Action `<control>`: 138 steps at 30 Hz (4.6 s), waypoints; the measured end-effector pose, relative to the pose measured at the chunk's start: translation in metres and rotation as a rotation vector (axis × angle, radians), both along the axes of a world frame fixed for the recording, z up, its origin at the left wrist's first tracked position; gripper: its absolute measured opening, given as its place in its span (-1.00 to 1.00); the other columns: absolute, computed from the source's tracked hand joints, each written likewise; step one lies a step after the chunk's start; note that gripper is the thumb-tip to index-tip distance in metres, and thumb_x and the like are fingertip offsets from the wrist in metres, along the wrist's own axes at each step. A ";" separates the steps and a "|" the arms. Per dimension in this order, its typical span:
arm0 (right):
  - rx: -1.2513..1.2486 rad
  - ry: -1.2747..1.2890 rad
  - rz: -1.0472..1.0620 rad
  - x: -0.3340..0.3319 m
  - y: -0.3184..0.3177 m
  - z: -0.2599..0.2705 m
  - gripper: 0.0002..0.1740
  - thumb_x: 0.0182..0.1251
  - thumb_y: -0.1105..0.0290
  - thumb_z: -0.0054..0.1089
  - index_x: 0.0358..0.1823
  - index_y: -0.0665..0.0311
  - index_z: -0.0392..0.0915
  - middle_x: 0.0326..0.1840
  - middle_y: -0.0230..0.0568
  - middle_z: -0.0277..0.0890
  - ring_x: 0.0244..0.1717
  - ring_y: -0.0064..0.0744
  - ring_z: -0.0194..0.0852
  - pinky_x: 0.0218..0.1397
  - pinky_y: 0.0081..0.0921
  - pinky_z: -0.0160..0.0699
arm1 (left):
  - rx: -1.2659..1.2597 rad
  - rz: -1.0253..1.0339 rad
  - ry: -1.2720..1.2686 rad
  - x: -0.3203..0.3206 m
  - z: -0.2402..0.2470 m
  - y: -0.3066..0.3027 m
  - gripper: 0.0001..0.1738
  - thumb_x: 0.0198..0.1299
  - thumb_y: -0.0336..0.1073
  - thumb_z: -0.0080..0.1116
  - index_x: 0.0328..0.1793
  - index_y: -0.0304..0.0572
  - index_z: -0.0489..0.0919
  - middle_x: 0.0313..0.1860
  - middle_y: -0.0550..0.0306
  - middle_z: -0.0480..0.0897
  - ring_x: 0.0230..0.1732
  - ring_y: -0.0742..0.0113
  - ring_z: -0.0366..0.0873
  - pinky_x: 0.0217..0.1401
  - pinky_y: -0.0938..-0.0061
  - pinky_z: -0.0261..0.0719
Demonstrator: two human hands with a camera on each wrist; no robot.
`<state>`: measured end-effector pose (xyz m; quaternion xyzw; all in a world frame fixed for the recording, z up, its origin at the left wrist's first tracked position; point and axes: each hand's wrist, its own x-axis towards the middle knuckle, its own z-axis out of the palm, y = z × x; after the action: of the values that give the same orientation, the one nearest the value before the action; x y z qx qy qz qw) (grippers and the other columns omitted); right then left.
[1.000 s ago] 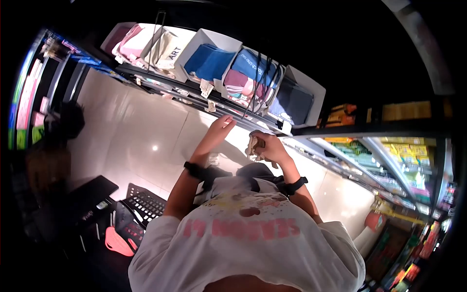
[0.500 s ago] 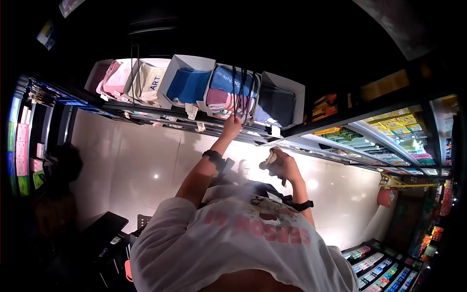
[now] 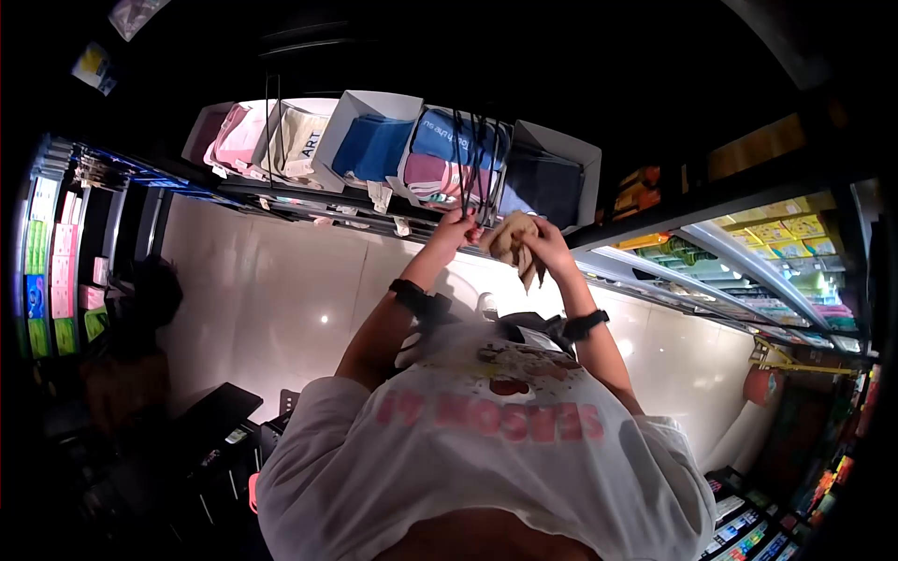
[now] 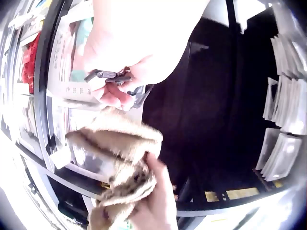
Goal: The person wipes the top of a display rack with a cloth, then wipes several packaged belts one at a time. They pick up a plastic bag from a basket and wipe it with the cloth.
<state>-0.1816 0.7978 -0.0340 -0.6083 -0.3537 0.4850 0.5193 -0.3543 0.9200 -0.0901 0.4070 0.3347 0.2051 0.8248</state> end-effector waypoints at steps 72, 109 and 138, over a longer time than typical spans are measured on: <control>0.449 -0.481 -0.200 -0.065 -0.007 0.125 -0.58 0.02 0.60 -0.02 0.00 0.43 0.38 -0.04 -0.06 0.37 -0.01 -0.34 0.36 0.02 -0.59 0.31 | 0.556 -0.176 0.045 -0.019 0.173 -0.038 -0.55 0.14 -0.23 0.03 0.13 -0.30 0.35 -0.05 0.08 0.49 -0.13 0.40 0.45 -0.02 0.53 0.38; 0.379 -0.497 -0.043 -0.036 -0.035 0.121 -0.55 0.00 0.51 -0.03 0.03 0.26 0.40 0.00 -0.06 0.38 -0.07 -0.21 0.42 -0.01 -0.50 0.38 | 2.079 1.332 -1.018 -0.131 0.458 -0.112 -0.45 0.15 0.03 -0.18 0.26 0.07 0.23 0.24 0.24 0.22 0.24 0.31 0.07 0.22 0.17 -0.13; 0.806 -1.483 -0.984 0.059 -0.075 0.415 -0.58 0.09 0.56 0.03 0.05 0.38 0.35 0.03 0.25 0.19 -0.03 0.21 0.31 -0.01 -0.26 0.38 | 2.118 0.008 -0.358 0.160 0.431 -0.096 -0.27 0.11 -0.15 -0.08 0.35 -0.37 -0.01 0.34 -0.21 0.00 0.34 -0.15 -0.04 0.30 0.02 -0.07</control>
<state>-0.1229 0.7224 0.3809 -0.6155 -0.4367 -0.4489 0.4784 -0.1942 0.8240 0.3405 0.8778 -0.1376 0.4503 0.0885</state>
